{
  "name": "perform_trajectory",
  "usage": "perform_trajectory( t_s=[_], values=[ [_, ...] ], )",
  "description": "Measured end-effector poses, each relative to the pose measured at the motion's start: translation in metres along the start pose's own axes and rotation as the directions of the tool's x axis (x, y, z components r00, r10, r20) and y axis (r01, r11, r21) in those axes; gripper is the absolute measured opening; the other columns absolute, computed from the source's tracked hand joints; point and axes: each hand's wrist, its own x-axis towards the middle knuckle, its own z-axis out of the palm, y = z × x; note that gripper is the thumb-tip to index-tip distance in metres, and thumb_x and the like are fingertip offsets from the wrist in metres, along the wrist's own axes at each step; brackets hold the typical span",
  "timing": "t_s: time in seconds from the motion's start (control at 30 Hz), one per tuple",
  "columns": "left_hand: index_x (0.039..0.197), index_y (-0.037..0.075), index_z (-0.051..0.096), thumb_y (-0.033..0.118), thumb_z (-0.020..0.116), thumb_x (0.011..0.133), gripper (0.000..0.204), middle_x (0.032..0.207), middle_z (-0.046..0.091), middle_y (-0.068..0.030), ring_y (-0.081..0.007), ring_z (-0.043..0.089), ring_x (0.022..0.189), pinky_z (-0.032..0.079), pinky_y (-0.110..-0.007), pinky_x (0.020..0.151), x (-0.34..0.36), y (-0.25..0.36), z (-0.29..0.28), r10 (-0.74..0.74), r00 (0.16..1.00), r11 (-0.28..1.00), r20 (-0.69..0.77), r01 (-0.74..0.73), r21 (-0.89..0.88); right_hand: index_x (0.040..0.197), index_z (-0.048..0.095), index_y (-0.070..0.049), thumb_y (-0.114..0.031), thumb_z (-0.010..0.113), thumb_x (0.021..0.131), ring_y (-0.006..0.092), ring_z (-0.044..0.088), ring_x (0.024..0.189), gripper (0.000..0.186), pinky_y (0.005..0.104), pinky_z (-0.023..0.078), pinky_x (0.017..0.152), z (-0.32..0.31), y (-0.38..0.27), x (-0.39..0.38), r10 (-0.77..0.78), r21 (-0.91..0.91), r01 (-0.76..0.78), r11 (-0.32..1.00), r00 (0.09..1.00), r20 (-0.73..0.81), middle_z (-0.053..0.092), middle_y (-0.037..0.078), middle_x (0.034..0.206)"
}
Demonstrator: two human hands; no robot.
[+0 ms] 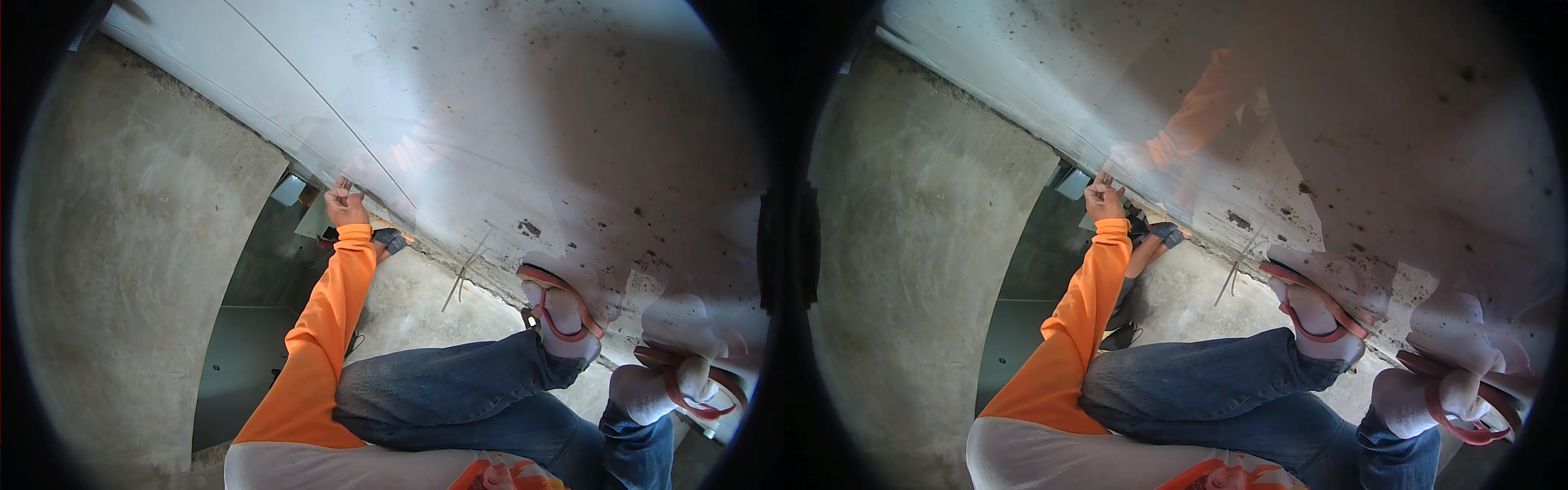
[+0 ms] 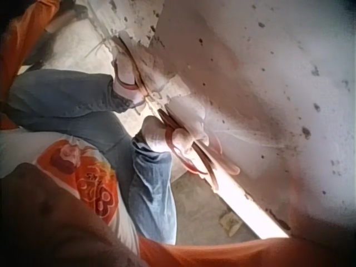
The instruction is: The person installs floor tiles by applying mortar to the floor and tapping the tiles into place with a rubber mallet.
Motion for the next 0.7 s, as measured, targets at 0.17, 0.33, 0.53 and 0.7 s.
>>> perform_trajectory(
  t_s=[0.17,0.33,0.53,0.7],
  values=[
    [0.106,0.004,0.045,-0.004,0.044,0.081,0.026,0.133,0.048,-0.0213,-0.0319,0.054,0.117,0.055,-0.039,0.082,-0.001,0.006,0.001,-0.053,0.998,0.999,-0.022,0.053,0.013,0.107,0.053,-0.004,-0.039,0.06,0.088,0.018,0.062,0.079,0.041,0.03,0.054,0.069,-0.005,0.005,-0.001,-0.019,0.053,0.018,0.998,0.999,0.028,0.061,0.011,0.098],
    [0.136,0.004,0.041,-0.005,0.041,0.081,0.056,0.134,0.048,-0.0174,-0.0259,0.053,0.119,0.051,-0.036,0.086,-0.001,-0.004,-0.005,-0.045,0.998,0.996,0.038,0.042,0.074,0.118,0.05,-0.004,-0.037,0.061,0.09,0.0176,0.063,0.074,0.045,0.0302,0.056,0.067,-0.022,0.017,-0.002,0.0,0.082,-0.001,0.997,1.0,0.006,0.063,0.011,0.097],
    [0.144,0.008,0.034,-0.003,0.046,0.086,0.06,0.132,0.05,-0.0139,-0.0236,0.056,0.113,0.048,-0.031,0.086,-0.015,-0.032,-0.009,-0.199,0.973,0.962,0.118,0.171,0.215,0.12,0.047,0.0,-0.034,0.058,0.093,0.0188,0.065,0.063,0.045,0.029,0.057,0.055,-0.044,0.027,-0.005,0.076,0.049,-0.075,0.996,0.997,-0.006,0.065,0.015,0.094],
    [0.147,0.011,0.031,0.002,0.053,0.086,0.066,0.128,0.054,-0.0152,-0.0234,0.059,0.109,0.047,-0.03,0.088,-0.039,-0.033,-0.017,-0.507,0.845,0.849,0.17,0.454,0.271,0.115,0.052,0.001,-0.038,0.053,0.094,0.0179,0.062,0.057,0.044,0.0272,0.053,0.05,-0.032,0.013,-0.005,0.05,-0.278,-0.033,0.96,0.997,0.054,0.064,0.014,0.085]
  ],
)
